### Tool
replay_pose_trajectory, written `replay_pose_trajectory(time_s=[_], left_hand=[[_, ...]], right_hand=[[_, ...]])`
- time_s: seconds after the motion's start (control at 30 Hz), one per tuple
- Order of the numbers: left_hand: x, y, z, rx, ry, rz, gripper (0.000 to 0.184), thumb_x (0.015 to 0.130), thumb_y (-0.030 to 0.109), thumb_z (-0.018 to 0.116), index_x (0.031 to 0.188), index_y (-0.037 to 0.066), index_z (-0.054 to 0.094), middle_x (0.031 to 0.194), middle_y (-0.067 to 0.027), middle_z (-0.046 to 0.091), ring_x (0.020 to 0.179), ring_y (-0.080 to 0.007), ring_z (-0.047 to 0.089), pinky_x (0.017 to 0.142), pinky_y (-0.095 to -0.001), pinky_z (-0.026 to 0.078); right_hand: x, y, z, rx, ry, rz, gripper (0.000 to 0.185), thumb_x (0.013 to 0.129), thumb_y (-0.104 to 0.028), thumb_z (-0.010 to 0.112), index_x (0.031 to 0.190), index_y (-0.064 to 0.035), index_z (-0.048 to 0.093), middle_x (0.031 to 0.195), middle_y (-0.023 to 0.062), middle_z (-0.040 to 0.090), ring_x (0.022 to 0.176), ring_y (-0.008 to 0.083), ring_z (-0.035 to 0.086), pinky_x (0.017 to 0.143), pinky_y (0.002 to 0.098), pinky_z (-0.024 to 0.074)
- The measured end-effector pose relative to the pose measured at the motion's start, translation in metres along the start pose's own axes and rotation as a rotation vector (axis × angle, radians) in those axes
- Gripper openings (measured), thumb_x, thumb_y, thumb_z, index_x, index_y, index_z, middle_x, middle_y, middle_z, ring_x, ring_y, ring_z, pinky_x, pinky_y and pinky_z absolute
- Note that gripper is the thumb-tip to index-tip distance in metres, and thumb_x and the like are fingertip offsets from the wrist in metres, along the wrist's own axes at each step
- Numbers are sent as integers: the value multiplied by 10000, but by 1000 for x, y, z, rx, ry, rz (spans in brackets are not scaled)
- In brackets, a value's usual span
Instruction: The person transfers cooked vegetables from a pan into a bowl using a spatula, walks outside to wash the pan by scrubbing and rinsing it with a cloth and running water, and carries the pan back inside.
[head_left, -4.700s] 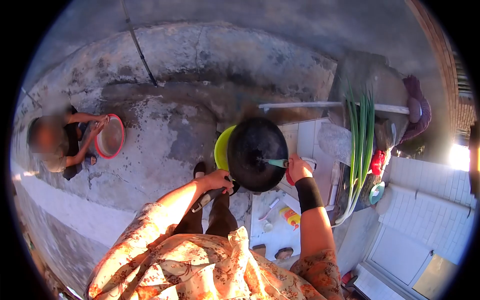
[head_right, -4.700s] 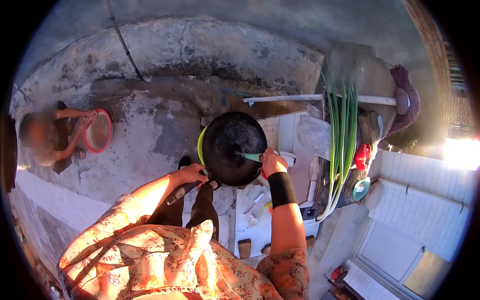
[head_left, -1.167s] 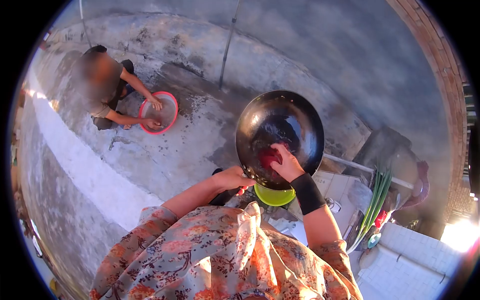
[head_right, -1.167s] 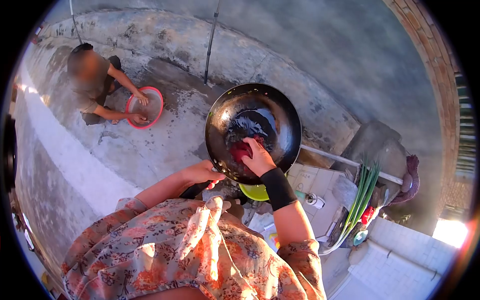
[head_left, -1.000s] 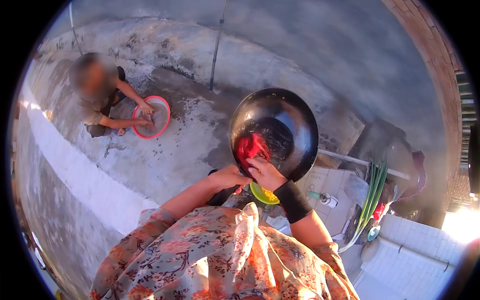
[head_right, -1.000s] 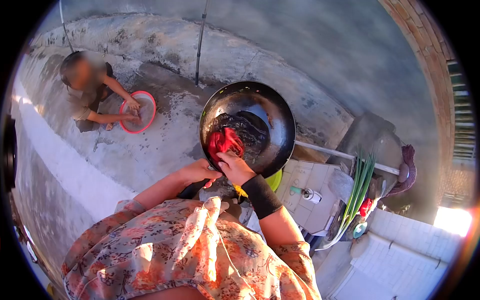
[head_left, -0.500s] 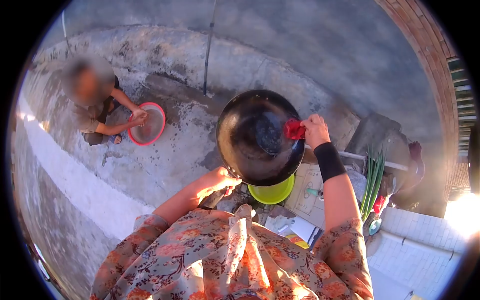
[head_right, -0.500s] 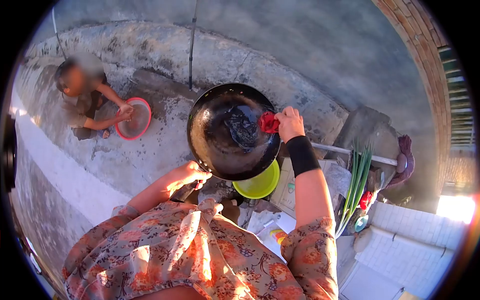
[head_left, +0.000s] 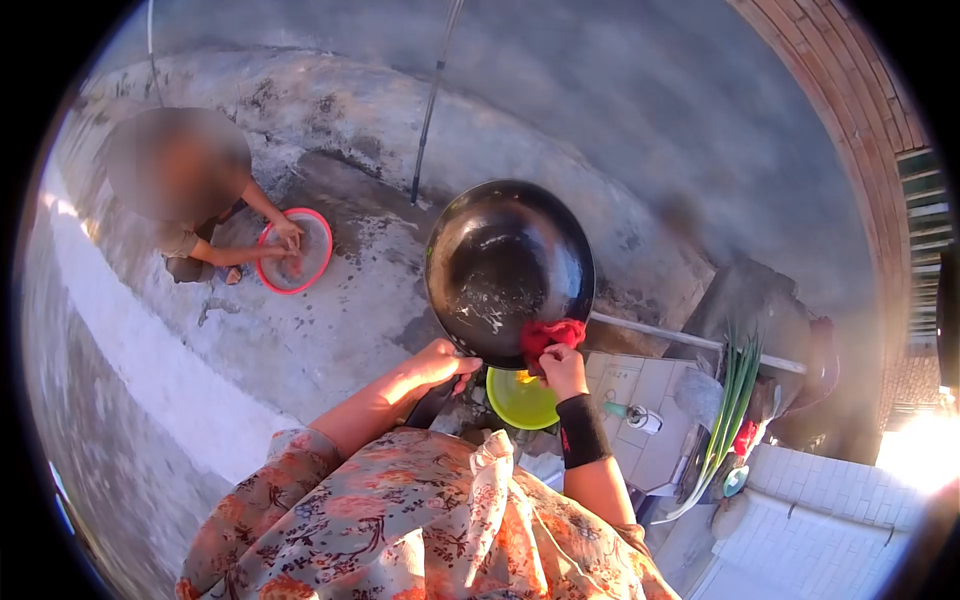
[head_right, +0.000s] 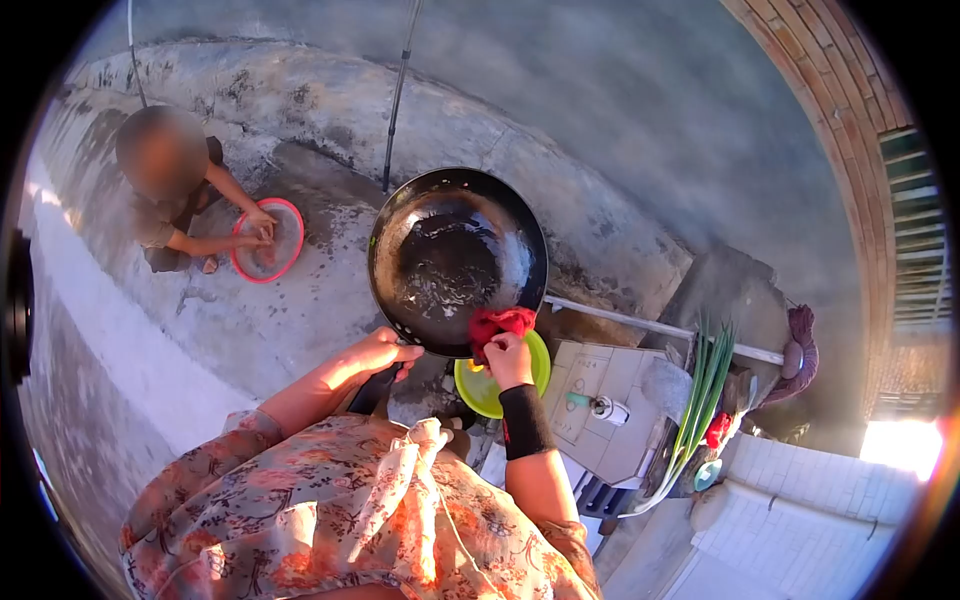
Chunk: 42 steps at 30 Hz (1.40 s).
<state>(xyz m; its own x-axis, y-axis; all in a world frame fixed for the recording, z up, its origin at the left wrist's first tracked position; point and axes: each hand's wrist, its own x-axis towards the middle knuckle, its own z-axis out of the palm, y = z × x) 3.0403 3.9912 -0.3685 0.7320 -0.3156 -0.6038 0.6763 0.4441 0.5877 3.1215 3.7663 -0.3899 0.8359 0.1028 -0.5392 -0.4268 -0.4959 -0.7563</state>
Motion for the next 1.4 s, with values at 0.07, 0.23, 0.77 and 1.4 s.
replay_pose_trajectory(time_s=[0.07, 0.23, 0.77, 1.4], left_hand=[[5, -2, -9, 113, 30, 18, 153, 803, 137, 559, 710, 19, 531, 581, -38, 492, 464, -131, 473, 426, -262, 381], [-2, 9, -15, 99, 79, -10, 170, 806, 153, 561, 687, 38, 523, 570, -28, 483, 471, -128, 473, 430, -269, 381], [-16, -12, -11, 133, -132, -13, 238, 793, 166, 551, 607, 21, 516, 525, -43, 506, 457, -125, 479, 448, -267, 380], [-18, 3, -21, 407, -151, -74, 163, 783, 156, 558, 702, 15, 537, 552, -34, 501, 467, -119, 490, 436, -251, 364]], right_hand=[[-16, -20, 12, 139, -163, 115, 113, 757, -51, 509, 864, -15, 521, 601, 51, 513, 429, 106, 492, 353, 229, 365], [-16, -83, -10, 6, -242, -118, 123, 746, -48, 493, 862, -17, 519, 702, 33, 551, 508, 98, 514, 430, 232, 417], [26, -97, 77, -456, -242, -831, 319, 593, 8, 571, 893, -77, 506, 917, 140, 437, 899, 305, 456, 794, 338, 404], [92, -61, 28, -862, 157, -442, 365, 701, -252, 629, 1025, -147, 497, 999, 140, 444, 896, 323, 504, 754, 400, 436]])
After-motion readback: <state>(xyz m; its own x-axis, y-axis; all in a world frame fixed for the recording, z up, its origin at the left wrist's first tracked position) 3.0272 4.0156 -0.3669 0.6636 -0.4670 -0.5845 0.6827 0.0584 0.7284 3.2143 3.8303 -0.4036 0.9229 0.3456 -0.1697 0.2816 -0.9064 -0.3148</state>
